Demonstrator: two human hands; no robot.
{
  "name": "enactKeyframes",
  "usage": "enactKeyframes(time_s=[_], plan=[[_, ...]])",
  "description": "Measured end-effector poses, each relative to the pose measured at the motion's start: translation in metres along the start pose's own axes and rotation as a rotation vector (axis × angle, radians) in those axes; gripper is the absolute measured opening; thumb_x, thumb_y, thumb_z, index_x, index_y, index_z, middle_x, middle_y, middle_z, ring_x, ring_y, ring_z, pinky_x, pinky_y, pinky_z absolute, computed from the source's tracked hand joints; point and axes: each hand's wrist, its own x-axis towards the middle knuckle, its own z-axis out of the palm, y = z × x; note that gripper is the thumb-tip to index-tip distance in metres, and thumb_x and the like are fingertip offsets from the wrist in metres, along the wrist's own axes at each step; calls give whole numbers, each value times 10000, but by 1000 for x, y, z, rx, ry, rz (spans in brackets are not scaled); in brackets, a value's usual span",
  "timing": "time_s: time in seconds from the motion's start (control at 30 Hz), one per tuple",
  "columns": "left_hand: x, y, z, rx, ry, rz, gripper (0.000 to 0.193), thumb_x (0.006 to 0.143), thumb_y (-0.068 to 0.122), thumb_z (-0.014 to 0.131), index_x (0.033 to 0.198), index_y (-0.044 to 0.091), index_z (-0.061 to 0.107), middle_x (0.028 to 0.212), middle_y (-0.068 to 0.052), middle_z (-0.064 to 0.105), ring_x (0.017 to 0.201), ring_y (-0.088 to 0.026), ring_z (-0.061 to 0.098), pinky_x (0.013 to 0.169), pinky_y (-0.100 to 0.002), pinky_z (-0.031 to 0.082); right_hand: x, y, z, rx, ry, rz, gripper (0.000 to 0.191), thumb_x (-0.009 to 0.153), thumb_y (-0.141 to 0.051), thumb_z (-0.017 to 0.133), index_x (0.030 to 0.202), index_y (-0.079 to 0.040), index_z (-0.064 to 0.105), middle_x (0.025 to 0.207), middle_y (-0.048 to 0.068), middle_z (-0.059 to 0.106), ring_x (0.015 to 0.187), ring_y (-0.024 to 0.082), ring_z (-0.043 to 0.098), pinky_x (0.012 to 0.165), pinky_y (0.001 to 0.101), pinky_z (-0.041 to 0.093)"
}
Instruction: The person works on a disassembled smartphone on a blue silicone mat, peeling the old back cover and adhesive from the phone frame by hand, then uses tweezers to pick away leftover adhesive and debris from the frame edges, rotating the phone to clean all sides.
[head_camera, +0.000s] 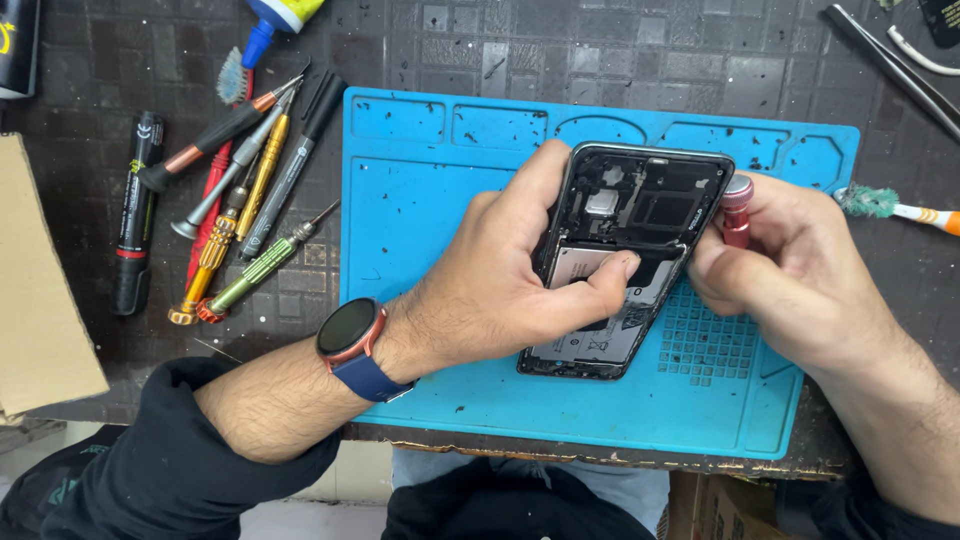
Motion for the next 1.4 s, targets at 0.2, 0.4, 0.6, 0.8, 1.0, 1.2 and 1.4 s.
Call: enactKeyframes(time_s=[0.2, 0.4, 0.6, 0.8, 1.0, 1.2, 1.4], plan=[[-1, -3, 1, 12, 3, 32, 415, 965, 183, 756, 1247, 9, 505, 1091, -75, 772, 1017, -113, 764, 875, -288, 638, -4, 15, -8, -63, 21, 16, 228, 906, 20, 509, 1107, 24, 616, 688, -50, 459, 547, 38, 346, 452, 238, 270], [-1, -1, 1, 0, 4, 12, 401, 960, 162, 741, 1260, 9, 521, 1061, -69, 772, 981, -98, 747, 857, -285, 629, 5, 6, -2, 107, 1, 35, 267, 976, -98, 526, 1204, 3, 622, 642, -67, 411, 521, 36, 342, 439, 226, 269], [-3, -8, 2, -78, 2, 17, 382, 991, 123, 721, 1299, -3, 534, 1108, -54, 752, 1025, -69, 694, 913, -270, 616, -1, -12, -16, 164, 198, -75, 178, 1041, -147, 496, 1110, -22, 601, 700, -51, 426, 550, 35, 378, 438, 203, 302], [1, -22, -2, -410, 107, 169, 382, 1096, 72, 646, 1410, -11, 445, 1274, -64, 640, 1171, -83, 628, 1061, -249, 534, -8, 17, -72, -773, 596, -404, 174, 1193, -53, 420, 1285, -8, 562, 943, 33, 559, 746, 94, 484, 673, 235, 385], [1, -29, -10, -624, 148, 156, 285, 1166, 83, 597, 1380, -27, 444, 1247, -98, 658, 1125, -102, 653, 1005, -264, 556, 16, 24, -113, -993, 683, -372, 226, 1157, 35, 444, 1340, -5, 570, 1060, 74, 592, 848, 136, 539, 744, 266, 445], [4, -32, -7, -569, 154, 133, 314, 1156, 122, 592, 1382, -19, 425, 1238, -86, 636, 1121, -96, 635, 997, -268, 559, 12, 23, -110, -1151, 646, -406, 171, 1168, 53, 533, 1334, 11, 533, 1174, 117, 646, 1059, 173, 662, 915, 300, 590], [0, -36, 7, -496, 114, 135, 377, 1170, 190, 570, 1427, -9, 380, 1326, -80, 594, 1239, -106, 576, 1112, -290, 500, 1, -11, -55, -829, 362, -468, 264, 1155, -105, 636, 1355, 17, 515, 1141, 112, 620, 1022, 188, 643, 906, 294, 543]])
